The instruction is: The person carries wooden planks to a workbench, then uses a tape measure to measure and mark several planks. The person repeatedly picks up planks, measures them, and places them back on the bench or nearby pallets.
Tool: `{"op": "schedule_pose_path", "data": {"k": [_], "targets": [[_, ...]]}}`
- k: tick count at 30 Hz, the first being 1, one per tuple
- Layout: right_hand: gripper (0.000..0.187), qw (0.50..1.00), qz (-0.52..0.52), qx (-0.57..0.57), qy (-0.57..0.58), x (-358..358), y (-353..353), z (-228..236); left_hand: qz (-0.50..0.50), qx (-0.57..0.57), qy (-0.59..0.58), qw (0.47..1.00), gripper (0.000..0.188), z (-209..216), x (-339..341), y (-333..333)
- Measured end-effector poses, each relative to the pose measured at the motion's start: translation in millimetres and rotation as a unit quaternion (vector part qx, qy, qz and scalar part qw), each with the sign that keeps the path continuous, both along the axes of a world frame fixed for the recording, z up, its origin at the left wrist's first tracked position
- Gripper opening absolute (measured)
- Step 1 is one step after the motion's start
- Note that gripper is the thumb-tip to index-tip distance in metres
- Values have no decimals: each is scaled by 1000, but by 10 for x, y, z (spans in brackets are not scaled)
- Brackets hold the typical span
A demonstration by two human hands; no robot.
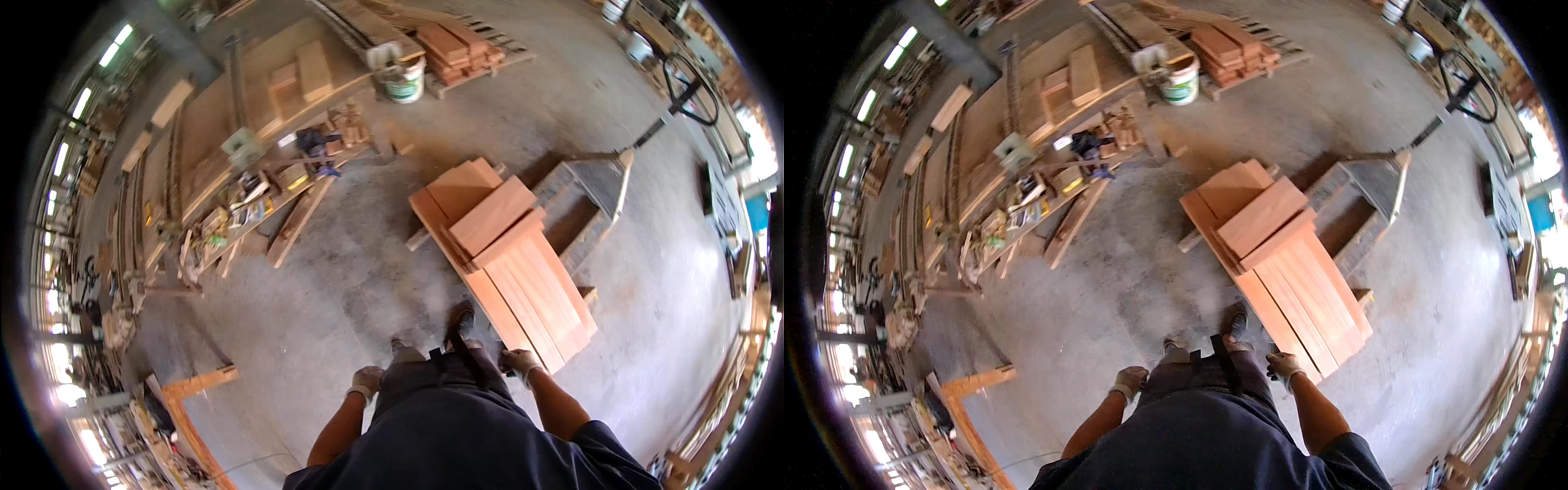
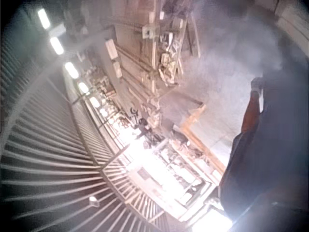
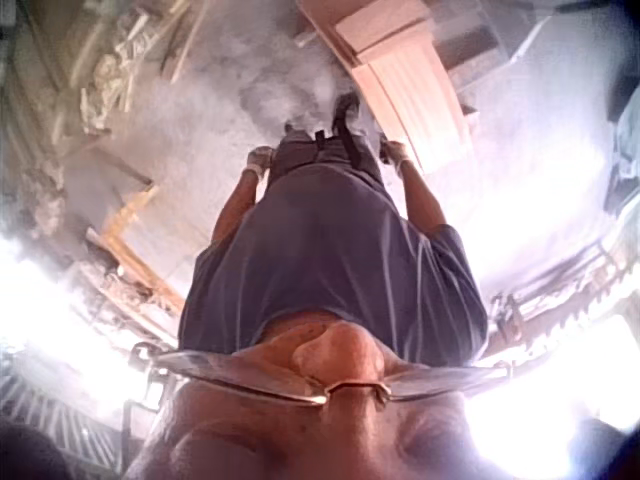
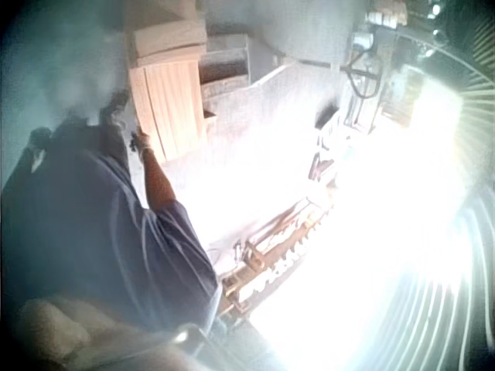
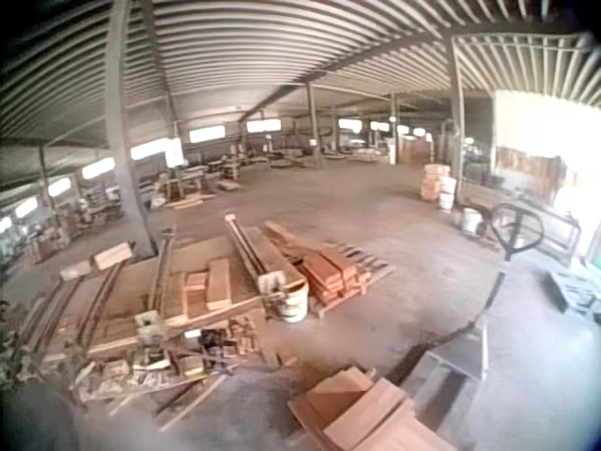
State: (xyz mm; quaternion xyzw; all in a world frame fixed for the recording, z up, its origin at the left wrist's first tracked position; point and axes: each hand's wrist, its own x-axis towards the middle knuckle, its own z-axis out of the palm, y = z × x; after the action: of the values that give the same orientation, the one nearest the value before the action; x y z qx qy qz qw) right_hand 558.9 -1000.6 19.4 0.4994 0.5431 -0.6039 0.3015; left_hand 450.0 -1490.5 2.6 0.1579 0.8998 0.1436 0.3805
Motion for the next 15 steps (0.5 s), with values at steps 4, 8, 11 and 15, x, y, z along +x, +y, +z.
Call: {"op": "schedule_pose_path", "data": {"k": [4,8,11,15], "targets": [[33,998,-49,-4,-27,181,290,-70,330,54,-75,939,35,-56,-439,317],[32,994,-85,-4,-62,293,337,-132,297,69,-73,949,32,137,-807,610],[31,990,-113,13,-84,236,248,81,377,66,-158,910,29,619,-1317,1284],[30,980,-178,13,-89,81,71,-64,255,30,-136,957,33,395,-1754,1614]]}}
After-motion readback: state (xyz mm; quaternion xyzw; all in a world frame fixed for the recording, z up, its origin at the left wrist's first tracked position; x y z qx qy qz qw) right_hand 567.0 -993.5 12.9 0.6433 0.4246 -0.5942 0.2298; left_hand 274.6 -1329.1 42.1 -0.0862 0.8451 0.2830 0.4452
